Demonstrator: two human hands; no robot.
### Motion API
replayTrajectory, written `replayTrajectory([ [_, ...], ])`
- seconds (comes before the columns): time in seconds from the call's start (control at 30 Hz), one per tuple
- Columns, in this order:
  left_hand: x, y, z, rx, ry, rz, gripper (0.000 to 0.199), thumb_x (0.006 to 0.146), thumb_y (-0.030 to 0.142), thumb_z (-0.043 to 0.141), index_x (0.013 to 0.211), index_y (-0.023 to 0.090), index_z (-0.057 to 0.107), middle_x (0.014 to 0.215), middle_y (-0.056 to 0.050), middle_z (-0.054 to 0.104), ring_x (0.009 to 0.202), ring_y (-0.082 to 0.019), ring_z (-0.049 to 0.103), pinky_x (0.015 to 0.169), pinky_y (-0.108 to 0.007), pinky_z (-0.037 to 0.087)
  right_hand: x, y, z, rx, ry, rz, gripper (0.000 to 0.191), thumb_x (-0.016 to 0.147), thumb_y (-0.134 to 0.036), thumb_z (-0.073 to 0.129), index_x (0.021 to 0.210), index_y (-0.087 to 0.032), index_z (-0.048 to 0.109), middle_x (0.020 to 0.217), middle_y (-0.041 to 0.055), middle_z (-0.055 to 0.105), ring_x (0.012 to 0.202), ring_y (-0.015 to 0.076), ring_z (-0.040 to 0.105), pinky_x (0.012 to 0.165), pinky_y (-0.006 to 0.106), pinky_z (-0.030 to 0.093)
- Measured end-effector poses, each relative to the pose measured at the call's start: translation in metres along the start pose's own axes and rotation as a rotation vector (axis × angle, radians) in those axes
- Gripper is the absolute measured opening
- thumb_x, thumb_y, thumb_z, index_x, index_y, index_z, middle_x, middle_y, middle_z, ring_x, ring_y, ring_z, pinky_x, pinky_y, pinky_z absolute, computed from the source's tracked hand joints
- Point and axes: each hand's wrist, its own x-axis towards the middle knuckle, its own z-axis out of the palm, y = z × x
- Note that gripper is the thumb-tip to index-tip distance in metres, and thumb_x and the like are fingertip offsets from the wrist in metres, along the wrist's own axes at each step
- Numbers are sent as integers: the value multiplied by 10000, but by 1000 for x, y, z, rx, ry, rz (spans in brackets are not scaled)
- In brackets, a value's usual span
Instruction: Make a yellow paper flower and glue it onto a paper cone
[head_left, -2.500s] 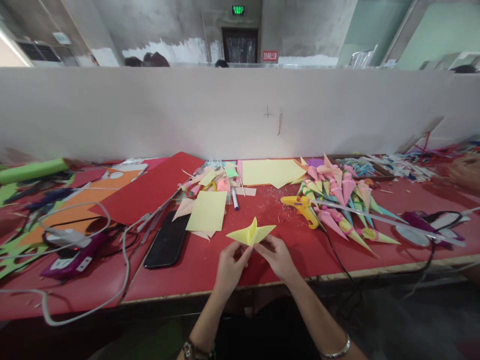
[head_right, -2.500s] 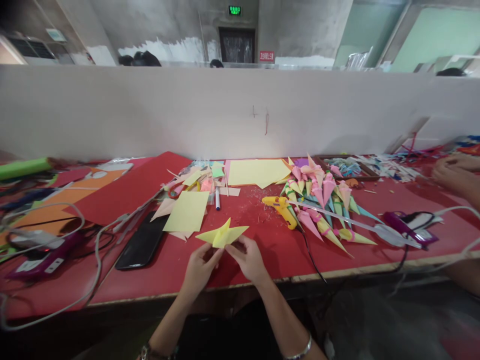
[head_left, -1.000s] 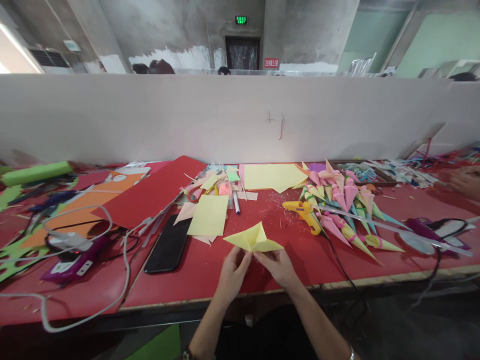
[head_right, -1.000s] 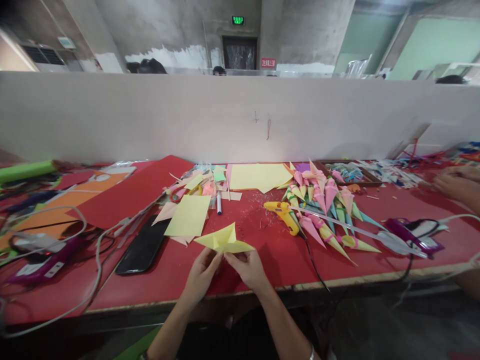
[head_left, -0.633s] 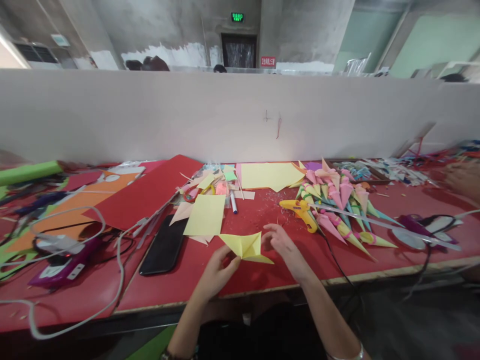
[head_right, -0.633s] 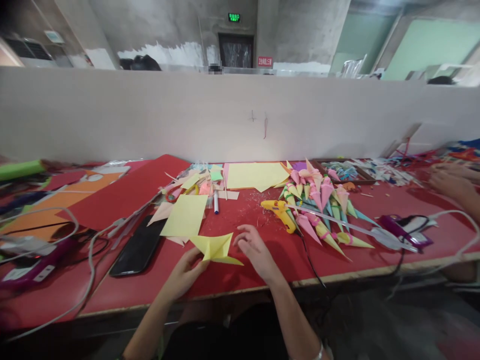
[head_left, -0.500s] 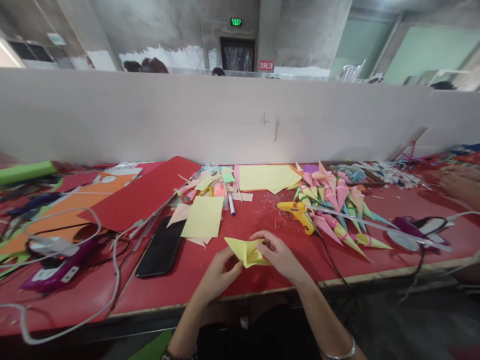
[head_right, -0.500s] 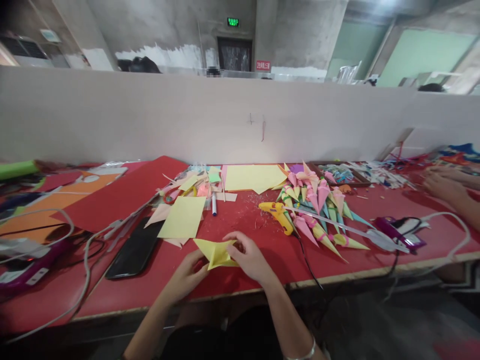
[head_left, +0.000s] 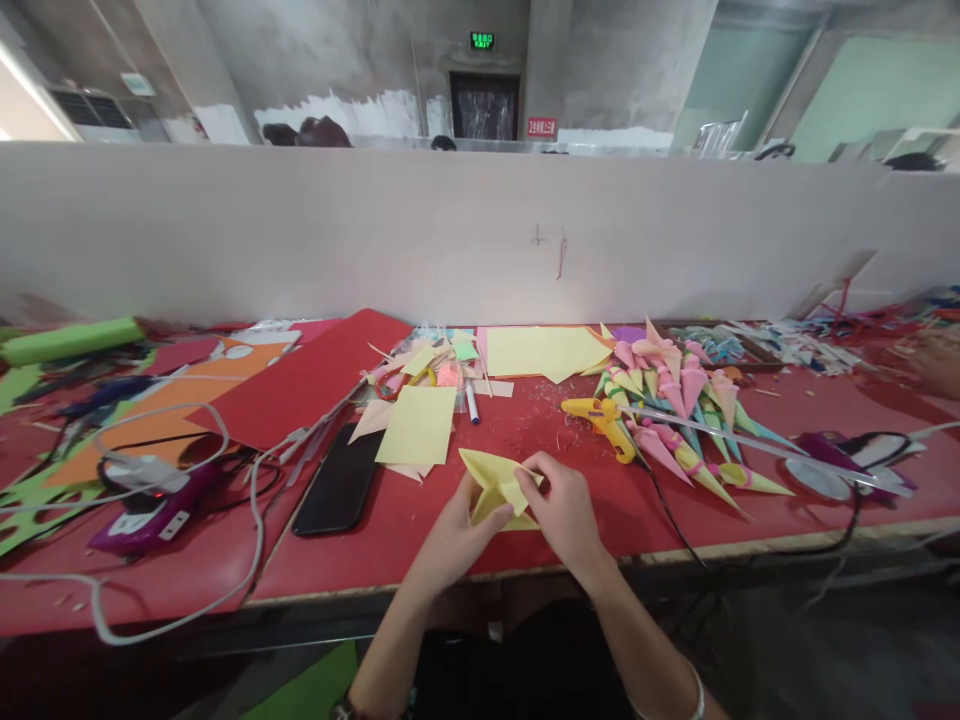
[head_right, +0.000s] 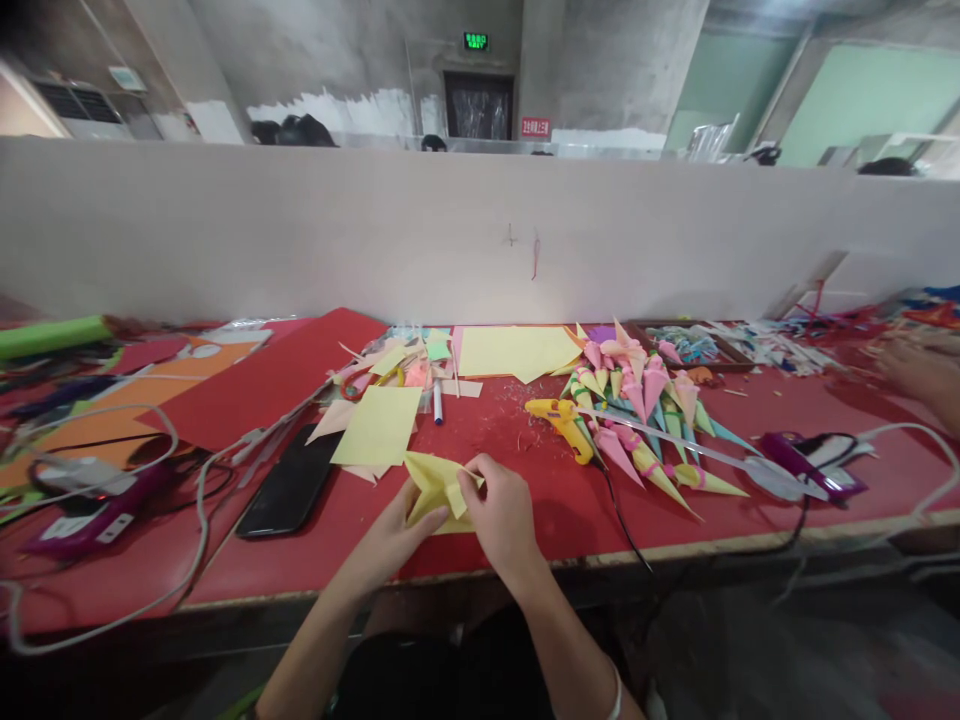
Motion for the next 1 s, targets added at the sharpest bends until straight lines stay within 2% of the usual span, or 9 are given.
replayTrajectory([
  [0.13, 0, 5, -6, 57, 40, -82, 351, 705, 446, 521, 808, 120, 601, 674, -21, 622, 611, -148, 537, 559, -228, 404, 4, 5, -7, 250, -44, 63, 171, 784, -338, 455, 719, -184, 489, 591, -21, 512, 514, 108, 464, 482, 201, 325],
  [0.23, -2, 10, -14, -11, -15, -136, 362, 672, 480, 551, 651, 122, 598, 577, -6, 596, 534, -119, 496, 501, -205, 363, 7, 10, -15, 468, -118, 132, 159, 766, -338, 483, 814, -187, 481, 569, -41, 469, 489, 96, 426, 453, 192, 311],
  [0.33, -4, 14, -19, -81, -1, -198, 365, 629, 488, 590, 580, 126, 597, 550, -10, 598, 518, -115, 492, 501, -205, 360, 8, 12, -22, 566, -168, 121, 184, 785, -325, 465, 918, -199, 483, 563, -51, 436, 506, 95, 417, 471, 193, 319],
  [0.47, -3, 14, -22, -138, 39, -247, 333, 596, 460, 627, 607, 127, 630, 603, -26, 637, 559, -127, 523, 536, -209, 375, 7, 13, -28, 471, -209, -5, 183, 802, -319, 449, 893, -196, 549, 723, -2, 523, 601, 106, 461, 523, 205, 354],
  [0.6, 0, 10, -22, -107, 50, -276, 324, 596, 446, 630, 623, 124, 635, 632, -39, 646, 582, -139, 539, 560, -219, 386, 4, 13, -32, 417, -181, -39, 248, 827, -315, 417, 1025, -215, 526, 711, -6, 539, 595, 110, 486, 536, 214, 387],
  [0.67, 1, 9, -23, -79, 43, -269, 335, 597, 456, 622, 619, 121, 627, 621, -39, 638, 579, -142, 535, 561, -226, 387, 3, 14, -36, 376, -205, -68, 236, 832, -309, 415, 1009, -224, 547, 796, 11, 579, 697, 127, 531, 623, 234, 420],
  [0.8, 1, 13, -25, 3, 52, -250, 346, 608, 464, 604, 568, 121, 595, 545, -13, 586, 529, -119, 488, 522, -220, 359, 3, 12, -50, 264, -465, -186, 328, 730, -318, 585, 1051, -252, 560, 1101, 28, 566, 1041, 193, 486, 881, 305, 378],
  [0.9, 0, 17, -26, 49, 78, -270, 347, 618, 460, 595, 574, 116, 593, 528, -4, 565, 519, -113, 474, 510, -219, 345, 2, 10, -54, 234, -577, -239, 428, 677, -265, 647, 1092, -258, 544, 1115, 27, 571, 1035, 188, 502, 894, 306, 379],
  [1.0, 0, 18, -26, 64, 94, -283, 370, 614, 478, 595, 574, 110, 596, 537, -11, 567, 528, -118, 479, 516, -225, 349, 1, 11, -49, 240, -491, -244, 262, 722, -180, 588, 975, -242, 615, 1000, 24, 627, 945, 167, 548, 848, 289, 404],
])
